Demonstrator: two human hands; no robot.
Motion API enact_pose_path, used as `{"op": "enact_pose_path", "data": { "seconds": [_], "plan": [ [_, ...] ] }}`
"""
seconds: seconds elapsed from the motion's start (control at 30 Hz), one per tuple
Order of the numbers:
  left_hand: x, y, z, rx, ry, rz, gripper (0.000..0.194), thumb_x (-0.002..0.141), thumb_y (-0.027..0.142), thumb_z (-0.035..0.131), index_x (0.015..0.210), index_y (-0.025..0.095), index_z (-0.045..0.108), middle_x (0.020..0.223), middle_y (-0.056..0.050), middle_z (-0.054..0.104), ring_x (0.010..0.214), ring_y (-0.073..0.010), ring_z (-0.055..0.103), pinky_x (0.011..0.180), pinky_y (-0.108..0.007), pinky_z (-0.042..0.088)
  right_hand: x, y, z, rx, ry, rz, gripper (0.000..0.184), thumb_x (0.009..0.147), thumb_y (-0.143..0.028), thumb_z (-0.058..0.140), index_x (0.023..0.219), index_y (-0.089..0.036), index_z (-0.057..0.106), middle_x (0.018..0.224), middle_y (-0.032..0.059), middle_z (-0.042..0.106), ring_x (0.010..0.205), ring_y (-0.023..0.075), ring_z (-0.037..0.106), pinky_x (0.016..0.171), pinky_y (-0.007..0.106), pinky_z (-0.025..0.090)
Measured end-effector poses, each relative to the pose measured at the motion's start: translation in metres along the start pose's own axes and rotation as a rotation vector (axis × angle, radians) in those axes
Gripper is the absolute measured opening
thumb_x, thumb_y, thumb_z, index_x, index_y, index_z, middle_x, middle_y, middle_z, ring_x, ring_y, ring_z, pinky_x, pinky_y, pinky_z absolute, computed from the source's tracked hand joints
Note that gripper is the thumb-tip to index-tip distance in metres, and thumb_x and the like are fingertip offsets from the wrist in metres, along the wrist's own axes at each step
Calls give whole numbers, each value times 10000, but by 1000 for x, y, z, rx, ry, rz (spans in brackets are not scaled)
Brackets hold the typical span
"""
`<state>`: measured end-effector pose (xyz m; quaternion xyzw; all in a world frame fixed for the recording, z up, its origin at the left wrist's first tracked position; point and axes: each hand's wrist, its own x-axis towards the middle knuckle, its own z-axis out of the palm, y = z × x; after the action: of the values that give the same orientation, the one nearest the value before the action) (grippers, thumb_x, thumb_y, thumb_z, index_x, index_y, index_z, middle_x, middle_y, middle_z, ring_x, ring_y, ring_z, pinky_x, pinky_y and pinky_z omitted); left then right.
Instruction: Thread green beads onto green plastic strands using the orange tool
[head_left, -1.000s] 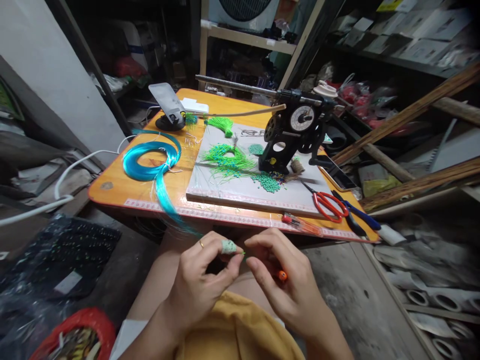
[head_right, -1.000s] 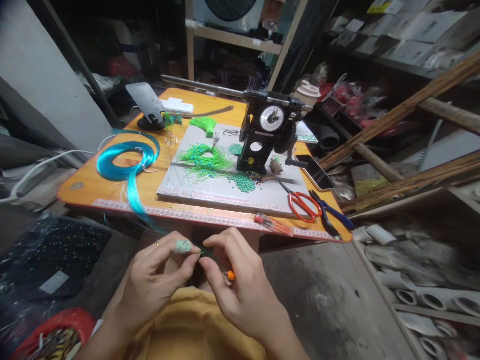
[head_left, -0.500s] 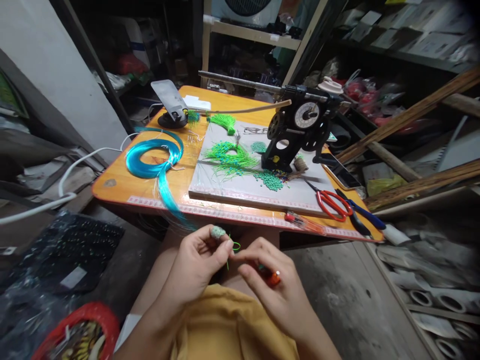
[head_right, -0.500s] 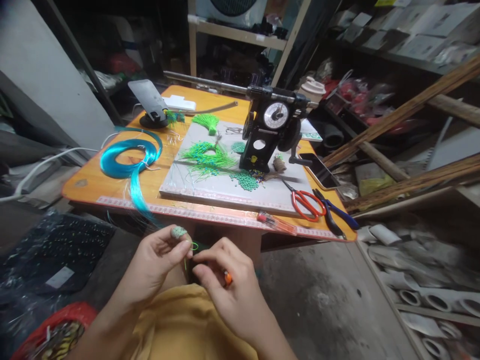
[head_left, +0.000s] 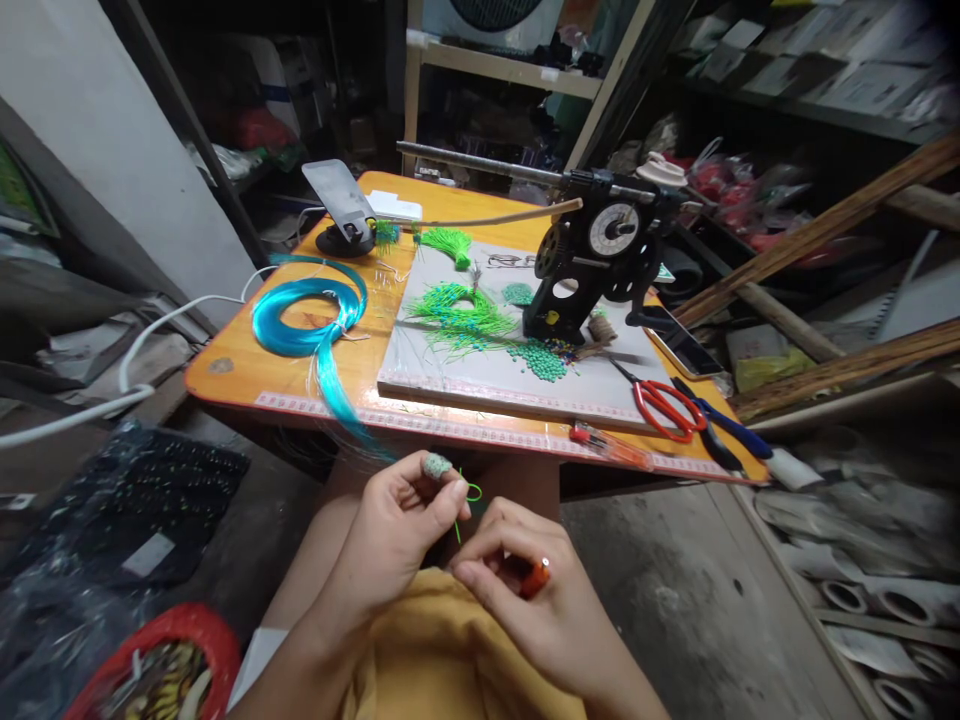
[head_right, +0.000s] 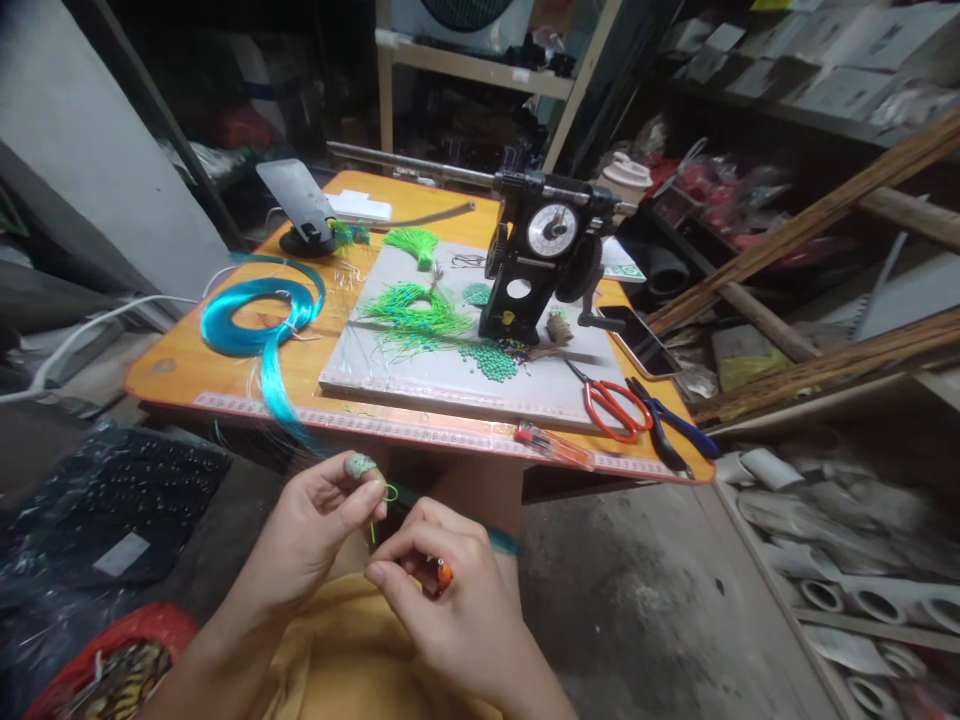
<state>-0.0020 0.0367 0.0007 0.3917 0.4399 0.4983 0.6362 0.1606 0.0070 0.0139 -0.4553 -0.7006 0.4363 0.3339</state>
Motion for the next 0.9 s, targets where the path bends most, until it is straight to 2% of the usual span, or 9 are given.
{"op": "enact_pose_path", "data": {
  "seconds": [0.13, 0.3, 0.37, 0.43, 0.5, 0.63, 0.77, 0.83, 0.9],
  "plan": [
    [1, -1, 0, -4, -5, 5, 196, 799, 288, 772, 727, 158, 644, 625, 33, 632, 588, -90, 552, 595, -180, 466, -2, 3, 0, -1, -3, 22, 150, 915, -227, 635, 783, -193, 696, 759, 15, 598, 672, 137, 564, 550, 243, 392],
    [0, -1, 0, 2, 40, 75, 155, 814, 239, 757, 733, 163, 648, 666, 34, 637, 623, -84, 574, 620, -162, 476, -5, 10, -4, -71, 22, 153, 166, 966, -368, 580, 1028, -215, 566, 756, -20, 581, 660, 144, 558, 602, 262, 415],
    [-1, -2, 1, -4, 75, 100, 134, 805, 210, 758, 745, 165, 647, 678, 34, 641, 639, -82, 584, 637, -155, 486, -6, 6, -6, -127, -22, 162, 171, 985, -338, 536, 1111, -226, 505, 846, -5, 587, 741, 151, 579, 680, 271, 449],
    [-1, -2, 3, -22, 103, 108, 135, 773, 185, 774, 748, 165, 643, 688, 34, 644, 649, -85, 592, 643, -154, 498, -6, -1, -7, -141, -78, 112, 175, 1019, -278, 433, 1186, -239, 467, 991, 30, 582, 895, 165, 593, 797, 289, 467],
    [-2, -3, 5, -21, 117, 112, 139, 747, 163, 782, 752, 164, 643, 704, 31, 647, 660, -87, 598, 646, -152, 503, -4, -5, -7, -128, -113, 77, 179, 1035, -250, 345, 1178, -238, 452, 1049, 47, 562, 947, 171, 579, 842, 306, 465],
    [-7, -3, 7, 70, 71, 101, 84, 806, 182, 727, 766, 171, 654, 728, 22, 638, 662, -91, 582, 639, -159, 492, 4, -4, -5, -138, -161, 139, 111, 1032, -252, 344, 1050, -222, 449, 981, 43, 567, 883, 186, 568, 837, 345, 458],
    [-12, -4, 5, 197, 8, 129, 95, 843, 224, 696, 777, 170, 655, 725, 18, 581, 646, -97, 511, 607, -182, 450, 13, 5, -5, -88, -168, 141, 71, 1019, -219, 376, 1040, -221, 444, 968, 39, 563, 899, 187, 559, 843, 349, 447],
    [-13, -3, 4, 244, -24, 125, 123, 848, 234, 689, 759, 164, 643, 701, 22, 545, 645, -102, 489, 593, -187, 428, 14, 8, -7, 12, -134, 166, 76, 1031, -253, 389, 1016, -226, 459, 923, 20, 549, 820, 160, 538, 756, 303, 450],
    [-13, -3, 3, 233, -57, 91, 131, 847, 244, 689, 762, 160, 635, 693, 23, 540, 640, -102, 487, 585, -186, 421, 13, 12, -8, 219, -115, 219, 86, 1028, -314, 448, 1025, -234, 481, 849, -13, 515, 658, 111, 468, 602, 238, 411]
  ]
}}
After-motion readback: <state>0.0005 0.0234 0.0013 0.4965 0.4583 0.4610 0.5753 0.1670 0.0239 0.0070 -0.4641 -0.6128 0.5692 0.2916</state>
